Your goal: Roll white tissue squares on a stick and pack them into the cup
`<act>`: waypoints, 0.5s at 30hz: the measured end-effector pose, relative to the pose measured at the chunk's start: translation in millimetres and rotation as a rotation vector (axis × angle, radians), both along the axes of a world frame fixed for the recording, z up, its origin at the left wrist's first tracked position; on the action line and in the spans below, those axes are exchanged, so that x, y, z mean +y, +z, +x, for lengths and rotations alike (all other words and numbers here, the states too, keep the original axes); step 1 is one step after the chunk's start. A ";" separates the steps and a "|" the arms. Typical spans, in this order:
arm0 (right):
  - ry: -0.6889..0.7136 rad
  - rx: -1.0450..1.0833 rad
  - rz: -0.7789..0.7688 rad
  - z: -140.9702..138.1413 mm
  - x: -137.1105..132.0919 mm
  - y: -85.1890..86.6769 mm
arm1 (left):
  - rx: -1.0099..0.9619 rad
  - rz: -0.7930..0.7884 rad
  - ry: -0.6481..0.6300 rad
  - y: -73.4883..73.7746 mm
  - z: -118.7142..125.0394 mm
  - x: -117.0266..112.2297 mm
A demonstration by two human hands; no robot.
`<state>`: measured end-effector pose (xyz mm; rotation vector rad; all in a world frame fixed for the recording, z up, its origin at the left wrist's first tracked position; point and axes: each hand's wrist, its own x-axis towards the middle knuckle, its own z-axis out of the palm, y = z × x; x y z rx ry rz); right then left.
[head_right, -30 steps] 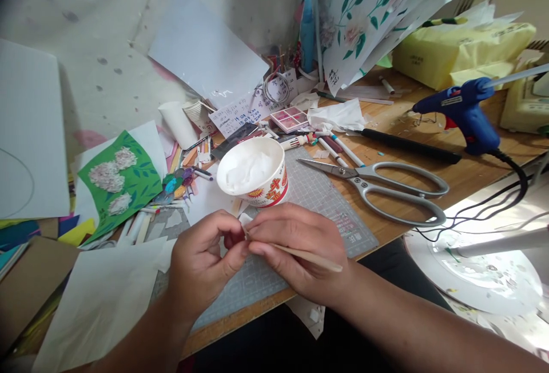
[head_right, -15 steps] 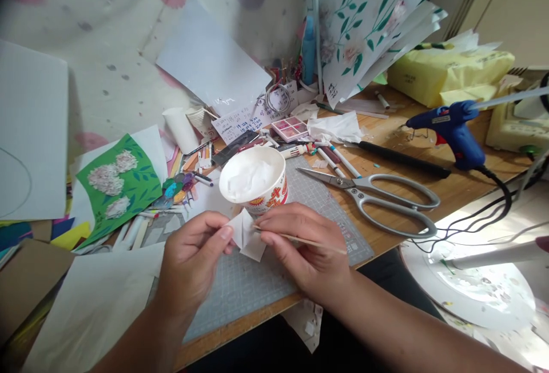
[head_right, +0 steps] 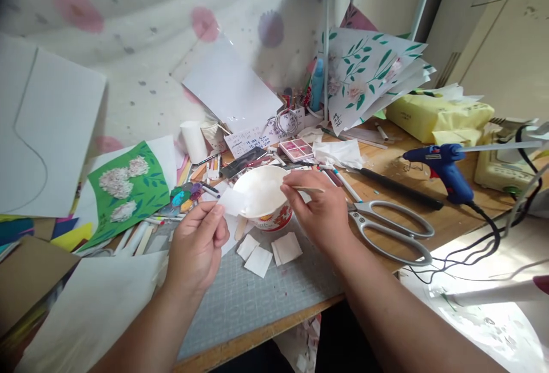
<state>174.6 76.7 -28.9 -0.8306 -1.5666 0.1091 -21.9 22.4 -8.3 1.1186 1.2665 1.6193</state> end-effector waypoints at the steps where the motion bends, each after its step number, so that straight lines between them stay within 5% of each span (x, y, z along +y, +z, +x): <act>1: -0.011 0.006 0.007 0.3 -0.7 -1.4 | 0.047 0.014 0.021 -1.3 0.8 2.9; 8: 0.041 0.179 -0.001 11.1 -28.1 -11.8 | 0.285 -0.023 -0.032 -6.4 1.0 6.9; 11: 0.175 0.109 -0.115 17.7 -39.9 -18.3 | 0.492 -0.015 -0.114 -6.3 -4.8 0.8; 15: 0.353 -0.074 -0.261 23.0 -46.6 -24.5 | 0.621 0.066 -0.022 -3.8 -11.8 -6.2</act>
